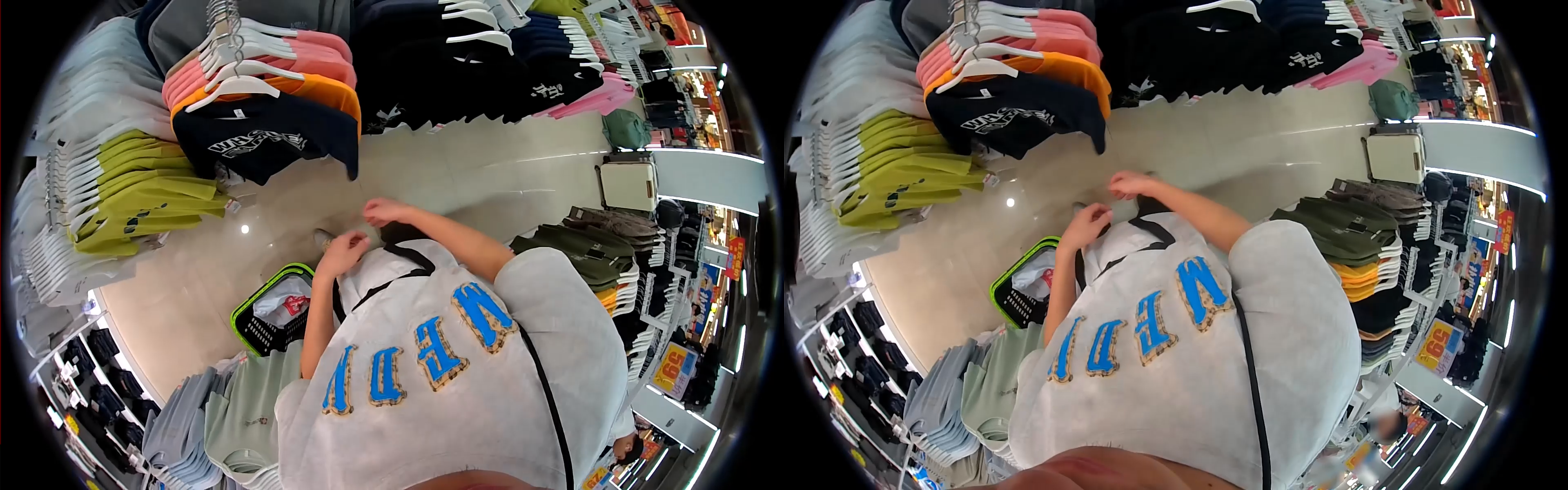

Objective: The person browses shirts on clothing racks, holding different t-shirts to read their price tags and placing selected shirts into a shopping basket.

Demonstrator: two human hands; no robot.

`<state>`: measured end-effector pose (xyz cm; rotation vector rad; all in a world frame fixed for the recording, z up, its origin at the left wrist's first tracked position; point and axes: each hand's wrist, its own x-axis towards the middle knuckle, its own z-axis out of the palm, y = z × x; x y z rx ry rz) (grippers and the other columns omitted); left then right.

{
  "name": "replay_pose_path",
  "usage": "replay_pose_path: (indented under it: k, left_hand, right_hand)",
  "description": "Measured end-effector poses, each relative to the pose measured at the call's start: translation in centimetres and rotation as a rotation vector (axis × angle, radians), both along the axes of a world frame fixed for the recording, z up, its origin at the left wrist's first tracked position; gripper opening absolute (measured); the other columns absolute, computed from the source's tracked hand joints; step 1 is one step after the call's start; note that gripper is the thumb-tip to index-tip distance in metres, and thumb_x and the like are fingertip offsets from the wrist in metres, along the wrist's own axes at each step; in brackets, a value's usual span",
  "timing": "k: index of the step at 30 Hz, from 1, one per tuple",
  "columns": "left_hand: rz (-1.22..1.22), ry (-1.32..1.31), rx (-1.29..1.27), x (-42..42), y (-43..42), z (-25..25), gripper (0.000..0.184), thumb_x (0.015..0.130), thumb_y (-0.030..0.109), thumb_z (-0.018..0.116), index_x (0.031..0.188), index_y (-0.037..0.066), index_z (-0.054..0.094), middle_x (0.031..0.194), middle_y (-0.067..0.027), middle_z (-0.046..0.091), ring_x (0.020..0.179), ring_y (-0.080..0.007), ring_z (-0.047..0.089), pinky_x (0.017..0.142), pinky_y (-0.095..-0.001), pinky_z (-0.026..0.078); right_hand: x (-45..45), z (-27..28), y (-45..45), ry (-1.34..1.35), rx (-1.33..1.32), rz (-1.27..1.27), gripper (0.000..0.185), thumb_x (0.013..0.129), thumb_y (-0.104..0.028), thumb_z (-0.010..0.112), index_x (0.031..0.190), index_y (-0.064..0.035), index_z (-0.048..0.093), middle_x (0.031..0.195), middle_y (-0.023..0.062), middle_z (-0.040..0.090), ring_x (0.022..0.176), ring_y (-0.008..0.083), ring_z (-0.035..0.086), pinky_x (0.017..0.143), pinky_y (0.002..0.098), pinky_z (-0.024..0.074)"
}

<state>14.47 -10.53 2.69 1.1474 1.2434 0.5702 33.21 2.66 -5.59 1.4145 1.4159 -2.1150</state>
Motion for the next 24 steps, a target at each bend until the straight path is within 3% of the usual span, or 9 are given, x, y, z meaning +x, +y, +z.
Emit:
replay_pose_path:
  k: [2,5,11,13,14,16,19,22,24]
  left_hand:
    - [0.197,0.012,-0.080,0.7,0.7,0.5,0.033,0.088,0.028,0.060,0.103,-0.002,0.061,0.086,-0.0110,0.066,0.079,-0.0186,0.062,0.073,-0.0311,0.049]
    - [0.213,0.021,-0.044,2.6,2.4,0.0,0.033,0.089,0.026,0.059,0.104,-0.004,0.060,0.086,-0.0104,0.065,0.080,-0.0175,0.060,0.074,-0.0300,0.049]
    - [0.177,0.148,-0.077,11.6,9.7,3.2,0.036,0.090,0.026,0.059,0.109,-0.003,0.058,0.090,-0.0118,0.065,0.085,-0.0188,0.061,0.078,-0.0301,0.049]
    - [0.220,0.144,0.005,16.3,11.9,3.7,0.037,0.090,0.026,0.059,0.112,-0.004,0.057,0.093,-0.0123,0.065,0.087,-0.0191,0.061,0.080,-0.0300,0.048]
    - [0.220,0.156,-0.012,18.7,12.7,3.5,0.037,0.090,0.026,0.059,0.112,-0.004,0.057,0.093,-0.0123,0.065,0.087,-0.0191,0.061,0.080,-0.0300,0.048]
    - [0.201,-0.001,-0.033,23.2,14.9,3.1,0.035,0.091,0.027,0.058,0.111,-0.002,0.059,0.098,-0.0097,0.065,0.089,-0.0171,0.061,0.081,-0.0284,0.047]
    - [0.214,0.030,-0.039,28.4,16.9,2.5,0.036,0.091,0.026,0.058,0.115,-0.002,0.057,0.100,-0.0102,0.063,0.092,-0.0171,0.060,0.082,-0.0284,0.047]
    - [0.219,0.037,-0.056,31.3,16.8,3.9,0.037,0.092,0.025,0.058,0.118,-0.001,0.055,0.102,-0.0105,0.063,0.093,-0.0169,0.059,0.083,-0.0283,0.047]
    - [0.229,0.049,-0.062,31.8,16.5,4.2,0.037,0.092,0.025,0.058,0.119,-0.001,0.055,0.102,-0.0106,0.063,0.094,-0.0167,0.059,0.083,-0.0282,0.047]
  right_hand:
    - [4.8,-1.5,3.5,-0.038,0.049,0.105,0.039,0.086,-0.038,0.058,0.114,-0.0099,0.056,0.098,0.0050,0.064,0.089,0.0149,0.062,0.069,0.0306,0.0503]
    - [13.2,0.5,10.9,-0.176,0.181,0.085,0.035,0.083,-0.034,0.059,0.111,-0.0138,0.056,0.100,0.0015,0.061,0.092,0.0128,0.059,0.077,0.0325,0.0501]
    - [32.2,0.4,24.7,-0.137,0.253,-0.593,0.042,0.077,-0.036,0.064,0.113,-0.0162,0.054,0.096,0.0010,0.060,0.090,0.0156,0.058,0.078,0.0399,0.0491]
    - [37.0,-0.8,29.8,-0.133,0.309,-0.621,0.057,0.071,-0.032,0.072,0.120,-0.0132,0.051,0.101,0.0035,0.059,0.092,0.0186,0.057,0.079,0.0405,0.0485]
    - [37.6,-0.5,30.5,-0.129,0.288,-0.620,0.057,0.071,-0.032,0.072,0.120,-0.0132,0.051,0.101,0.0035,0.059,0.092,0.0186,0.057,0.079,0.0405,0.0485]
    - [37.6,1.2,33.3,-0.337,0.580,-0.823,0.086,0.063,-0.031,0.077,0.136,-0.0089,0.037,0.112,0.0141,0.057,0.105,0.0263,0.056,0.089,0.0424,0.0471]
    - [39.7,-6.7,38.3,-0.209,0.858,-0.788,0.101,0.056,-0.034,0.083,0.139,-0.0055,0.033,0.120,0.0182,0.055,0.111,0.0331,0.053,0.094,0.0387,0.0449]
    - [38.0,-5.5,40.4,-0.427,0.858,-0.630,0.106,0.054,-0.040,0.085,0.138,-0.0014,0.033,0.128,0.0221,0.051,0.117,0.0373,0.050,0.099,0.0374,0.0422]
    - [37.4,-7.0,42.4,-0.348,0.818,-0.545,0.105,0.056,-0.042,0.083,0.139,-0.0016,0.032,0.131,0.0247,0.048,0.121,0.0362,0.047,0.102,0.0395,0.0394]
